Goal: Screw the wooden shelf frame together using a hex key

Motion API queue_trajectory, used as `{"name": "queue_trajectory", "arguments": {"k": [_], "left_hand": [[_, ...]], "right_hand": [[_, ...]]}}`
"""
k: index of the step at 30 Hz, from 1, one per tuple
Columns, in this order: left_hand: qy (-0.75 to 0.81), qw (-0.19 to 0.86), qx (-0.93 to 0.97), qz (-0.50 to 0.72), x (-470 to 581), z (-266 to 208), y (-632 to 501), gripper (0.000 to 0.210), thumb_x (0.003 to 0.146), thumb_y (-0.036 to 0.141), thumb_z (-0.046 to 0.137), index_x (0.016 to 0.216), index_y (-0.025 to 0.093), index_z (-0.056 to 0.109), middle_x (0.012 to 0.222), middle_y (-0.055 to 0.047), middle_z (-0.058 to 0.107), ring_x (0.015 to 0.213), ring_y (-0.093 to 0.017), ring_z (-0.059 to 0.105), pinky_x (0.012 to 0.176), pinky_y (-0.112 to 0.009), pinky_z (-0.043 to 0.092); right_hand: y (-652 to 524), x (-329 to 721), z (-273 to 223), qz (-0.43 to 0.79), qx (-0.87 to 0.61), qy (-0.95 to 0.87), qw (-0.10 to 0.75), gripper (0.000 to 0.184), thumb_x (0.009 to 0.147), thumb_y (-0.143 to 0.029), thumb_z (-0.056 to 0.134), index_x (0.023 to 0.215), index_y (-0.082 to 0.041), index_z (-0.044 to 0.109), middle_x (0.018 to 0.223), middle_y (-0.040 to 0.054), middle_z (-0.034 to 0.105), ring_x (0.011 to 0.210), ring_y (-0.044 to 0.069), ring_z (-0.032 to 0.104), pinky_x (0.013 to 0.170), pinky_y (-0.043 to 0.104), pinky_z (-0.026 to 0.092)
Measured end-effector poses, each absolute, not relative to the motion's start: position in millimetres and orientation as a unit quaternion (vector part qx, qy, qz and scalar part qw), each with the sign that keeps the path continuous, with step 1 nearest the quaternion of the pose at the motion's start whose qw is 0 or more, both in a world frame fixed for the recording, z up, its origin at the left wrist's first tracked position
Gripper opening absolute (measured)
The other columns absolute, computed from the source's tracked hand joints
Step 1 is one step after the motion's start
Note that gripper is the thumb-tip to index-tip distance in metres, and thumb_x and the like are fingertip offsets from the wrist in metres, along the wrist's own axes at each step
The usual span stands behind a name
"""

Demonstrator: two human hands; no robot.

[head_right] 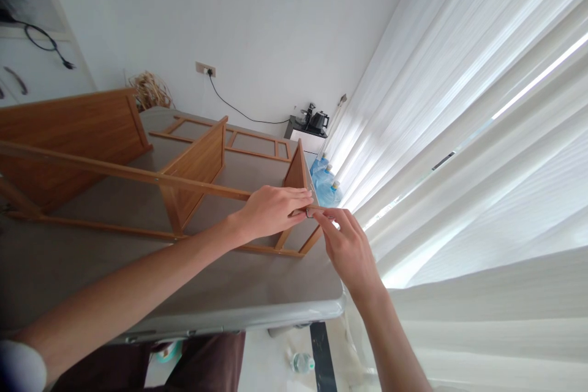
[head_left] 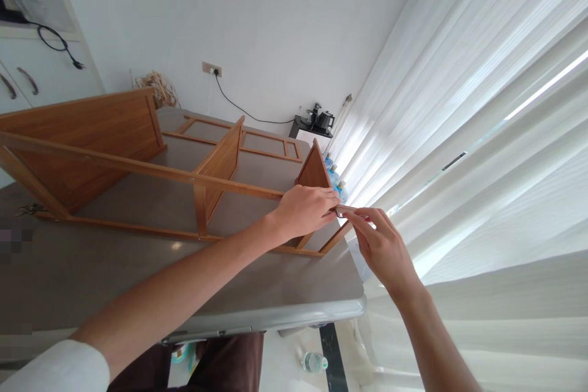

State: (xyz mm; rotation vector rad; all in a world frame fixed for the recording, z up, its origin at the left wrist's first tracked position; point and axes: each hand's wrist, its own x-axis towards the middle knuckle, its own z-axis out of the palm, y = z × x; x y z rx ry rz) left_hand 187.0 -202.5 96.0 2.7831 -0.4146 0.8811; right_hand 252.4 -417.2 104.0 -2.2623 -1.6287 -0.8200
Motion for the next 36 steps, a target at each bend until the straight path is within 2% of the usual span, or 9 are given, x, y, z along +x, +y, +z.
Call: {"name": "queue_trajectory", "arguments": {"k": [11,17,25,31,36], "left_hand": [[-0.139,0.086,0.940,0.299,188.9,94.3,-202.3,0.026,0.100,0.034,0.053,0.119,0.024,0.067,0.124,-0.002,0.073,0.107,-0.018,0.072,0.079,-0.027,0.060],[-0.136,0.085,0.939,0.304,189.6,93.1,-202.3,0.026,0.101,0.035,0.051,0.118,0.024,0.068,0.126,0.000,0.072,0.106,-0.016,0.072,0.076,-0.026,0.059],[-0.129,0.075,0.942,0.300,187.2,96.1,-203.7,0.026,0.102,0.033,0.049,0.117,0.025,0.068,0.125,-0.001,0.073,0.105,-0.017,0.072,0.071,-0.025,0.058],[-0.129,0.071,0.939,0.309,187.9,95.2,-204.3,0.026,0.102,0.032,0.049,0.116,0.024,0.069,0.125,0.001,0.073,0.105,-0.016,0.072,0.070,-0.026,0.058],[-0.127,0.074,0.939,0.311,188.8,93.6,-204.7,0.026,0.102,0.032,0.049,0.115,0.024,0.069,0.124,0.000,0.073,0.105,-0.016,0.072,0.070,-0.026,0.058]], "right_hand": [[-416.4,254.0,112.8,-0.261,-0.779,-0.563,0.096,0.040,0.098,-0.005,0.045,0.129,-0.024,0.060,0.110,0.0090,0.061,0.100,0.021,0.059,0.082,0.037,0.054],[-409.7,247.6,132.0,-0.257,-0.778,-0.573,-0.003,0.048,0.091,0.005,0.042,0.126,-0.022,0.061,0.106,0.0091,0.061,0.096,0.022,0.058,0.076,0.035,0.051],[-398.4,240.4,151.9,-0.277,-0.758,-0.582,-0.101,0.039,0.086,0.008,0.041,0.103,-0.019,0.064,0.100,0.0091,0.061,0.089,0.021,0.058,0.073,0.034,0.048],[-396.5,239.7,155.0,-0.273,-0.749,-0.591,-0.126,0.035,0.088,0.006,0.044,0.105,-0.017,0.064,0.099,0.0093,0.062,0.088,0.021,0.058,0.072,0.034,0.049],[-396.0,239.9,156.1,-0.262,-0.755,-0.590,-0.109,0.039,0.086,0.008,0.039,0.101,-0.017,0.065,0.102,0.0098,0.062,0.090,0.022,0.058,0.073,0.035,0.051]]}}
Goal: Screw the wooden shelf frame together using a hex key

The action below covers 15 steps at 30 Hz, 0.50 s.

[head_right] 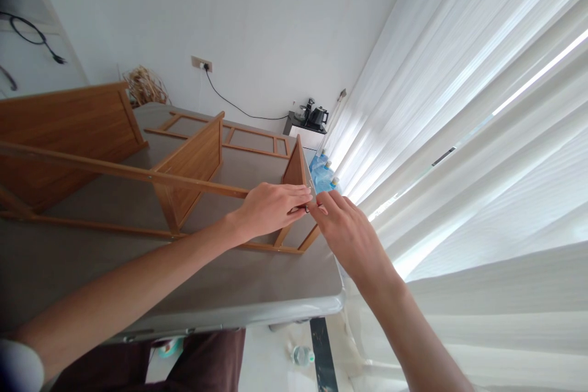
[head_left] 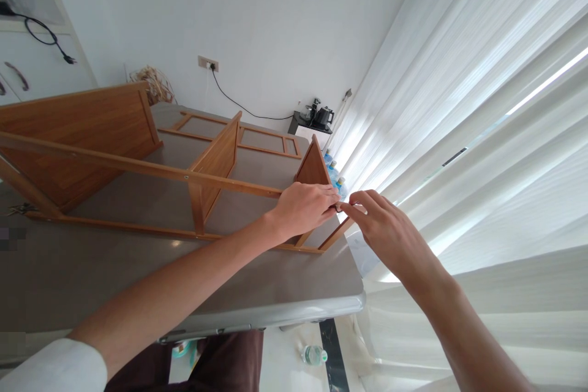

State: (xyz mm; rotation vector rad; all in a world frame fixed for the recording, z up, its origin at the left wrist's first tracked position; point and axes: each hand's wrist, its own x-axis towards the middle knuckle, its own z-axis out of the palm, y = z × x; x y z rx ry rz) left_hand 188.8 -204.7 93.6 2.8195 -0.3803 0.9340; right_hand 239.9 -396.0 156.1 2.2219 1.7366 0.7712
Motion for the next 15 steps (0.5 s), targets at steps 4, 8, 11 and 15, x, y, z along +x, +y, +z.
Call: {"name": "queue_trajectory", "arguments": {"k": [4,8,11,15], "left_hand": [[-0.128,0.077,0.937,0.315,189.2,92.6,-204.4,0.027,0.103,0.032,0.047,0.114,0.024,0.069,0.123,0.000,0.073,0.107,-0.016,0.071,0.073,-0.026,0.058],[-0.128,0.082,0.938,0.313,189.6,92.2,-204.3,0.026,0.102,0.032,0.048,0.114,0.024,0.069,0.123,-0.001,0.073,0.106,-0.016,0.072,0.073,-0.025,0.058],[-0.128,0.086,0.938,0.312,190.3,91.2,-204.2,0.025,0.101,0.032,0.049,0.114,0.024,0.069,0.122,-0.001,0.073,0.104,-0.016,0.072,0.073,-0.025,0.058],[-0.129,0.091,0.938,0.309,191.2,90.2,-204.0,0.024,0.100,0.031,0.052,0.116,0.024,0.069,0.121,-0.001,0.074,0.102,-0.017,0.072,0.075,-0.027,0.059]], "right_hand": [[-398.0,240.8,154.7,0.254,0.763,0.588,0.086,0.038,0.087,0.008,0.039,0.101,-0.017,0.065,0.104,0.0104,0.061,0.094,0.022,0.059,0.073,0.035,0.052],[-403.0,245.3,148.4,0.246,0.770,0.587,0.039,0.039,0.091,0.006,0.041,0.111,-0.017,0.066,0.106,0.0098,0.062,0.095,0.022,0.060,0.073,0.034,0.053],[-407.3,249.7,139.4,0.239,0.780,0.579,0.000,0.037,0.096,-0.002,0.045,0.122,-0.021,0.065,0.102,0.0076,0.063,0.092,0.020,0.061,0.070,0.033,0.053],[-411.5,254.3,124.8,0.241,0.791,0.559,-0.063,0.031,0.101,-0.016,0.050,0.127,-0.022,0.065,0.099,0.0060,0.065,0.089,0.019,0.063,0.069,0.031,0.054]]}}
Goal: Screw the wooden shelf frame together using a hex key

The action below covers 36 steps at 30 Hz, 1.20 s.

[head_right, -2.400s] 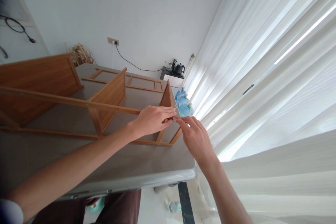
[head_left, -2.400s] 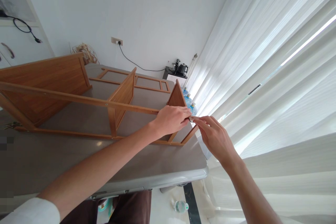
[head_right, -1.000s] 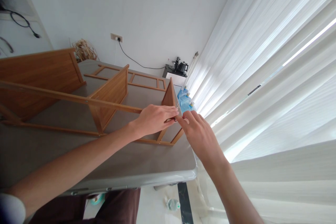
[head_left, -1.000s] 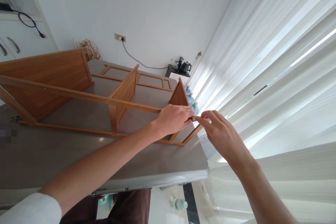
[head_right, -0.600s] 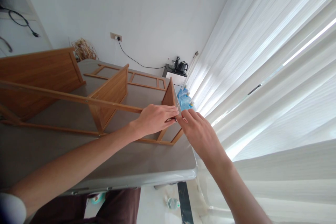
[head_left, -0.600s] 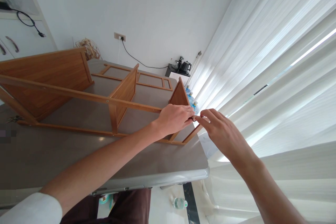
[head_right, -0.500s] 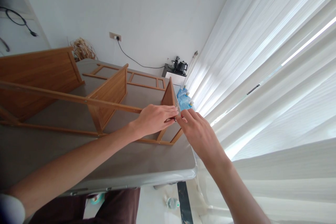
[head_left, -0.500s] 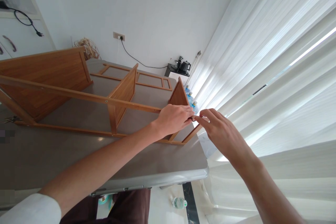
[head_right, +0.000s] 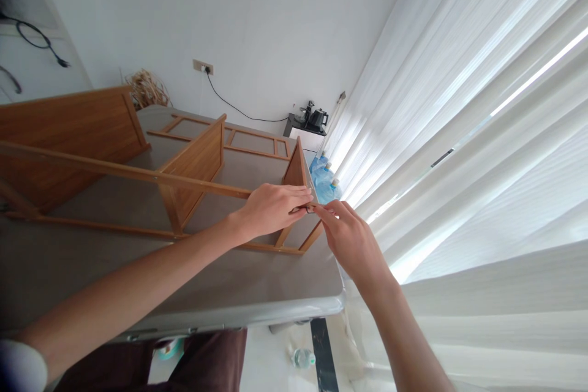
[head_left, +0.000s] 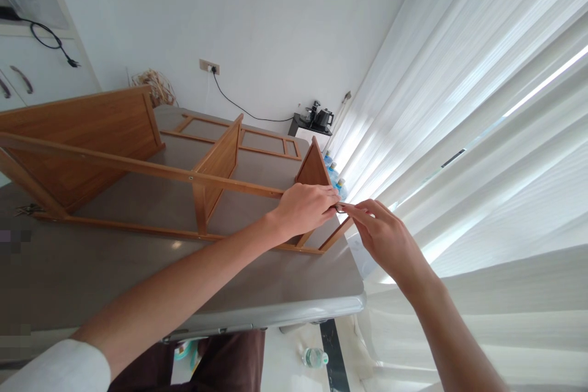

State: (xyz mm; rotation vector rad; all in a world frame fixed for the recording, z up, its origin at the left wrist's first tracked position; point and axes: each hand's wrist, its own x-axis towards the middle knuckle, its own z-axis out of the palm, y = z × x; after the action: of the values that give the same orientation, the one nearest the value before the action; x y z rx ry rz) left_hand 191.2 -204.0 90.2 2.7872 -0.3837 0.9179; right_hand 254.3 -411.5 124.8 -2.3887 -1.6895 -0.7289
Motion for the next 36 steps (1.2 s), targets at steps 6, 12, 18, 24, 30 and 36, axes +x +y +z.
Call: {"name": "queue_trajectory", "arguments": {"k": [6,12,18,24,30,36], "left_hand": [[-0.124,0.109,0.940,0.298,189.8,93.2,-203.7,0.023,0.098,0.030,0.055,0.115,0.027,0.070,0.117,-0.001,0.075,0.102,-0.019,0.073,0.079,-0.028,0.058],[-0.128,0.134,0.941,0.284,192.6,96.9,-201.8,0.024,0.099,0.036,0.054,0.111,0.026,0.072,0.113,-0.001,0.076,0.099,-0.020,0.074,0.082,-0.030,0.058],[-0.154,0.104,0.936,0.298,194.1,97.8,-202.1,0.026,0.101,0.030,0.049,0.109,0.024,0.073,0.105,-0.004,0.078,0.098,-0.020,0.074,0.081,-0.030,0.058],[-0.170,0.064,0.936,0.302,192.0,96.6,-204.6,0.025,0.102,0.028,0.049,0.105,0.020,0.072,0.111,-0.007,0.076,0.106,-0.020,0.071,0.086,-0.029,0.056],[-0.185,0.064,0.925,0.327,176.4,104.4,-190.8,0.027,0.103,0.032,0.049,0.107,0.020,0.072,0.114,-0.004,0.076,0.106,-0.018,0.072,0.087,-0.029,0.055],[-0.144,0.077,0.892,0.422,85.4,168.5,-100.3,0.042,0.101,0.046,0.051,0.079,0.020,0.076,0.068,0.001,0.073,0.062,-0.012,0.068,0.059,-0.025,0.050]], "right_hand": [[-412.9,254.2,115.2,-0.253,-0.784,-0.556,0.110,0.032,0.101,-0.016,0.048,0.127,-0.025,0.065,0.103,0.0062,0.066,0.092,0.019,0.064,0.074,0.032,0.053],[-419.2,247.8,108.3,-0.272,-0.791,-0.516,0.184,0.030,0.102,-0.019,0.048,0.124,-0.027,0.065,0.106,0.0061,0.066,0.097,0.020,0.063,0.083,0.034,0.052],[-426.3,233.8,59.0,-0.237,-0.804,-0.428,0.338,0.020,0.101,-0.027,0.053,0.114,-0.026,0.069,0.107,0.0050,0.068,0.095,0.016,0.066,0.079,0.029,0.054],[-412.6,219.9,11.5,-0.233,-0.789,-0.366,0.434,0.021,0.098,-0.037,0.056,0.106,-0.024,0.071,0.106,0.0071,0.070,0.094,0.019,0.067,0.081,0.033,0.055],[-385.2,217.9,-10.5,-0.255,-0.771,-0.311,0.494,0.027,0.097,-0.042,0.054,0.108,-0.021,0.069,0.120,0.0126,0.065,0.110,0.024,0.064,0.090,0.043,0.056],[-354.4,214.3,-9.4,-0.247,-0.739,-0.289,0.556,0.029,0.095,-0.045,0.057,0.105,-0.021,0.068,0.133,0.0152,0.061,0.133,0.030,0.054,0.101,0.050,0.051]]}}
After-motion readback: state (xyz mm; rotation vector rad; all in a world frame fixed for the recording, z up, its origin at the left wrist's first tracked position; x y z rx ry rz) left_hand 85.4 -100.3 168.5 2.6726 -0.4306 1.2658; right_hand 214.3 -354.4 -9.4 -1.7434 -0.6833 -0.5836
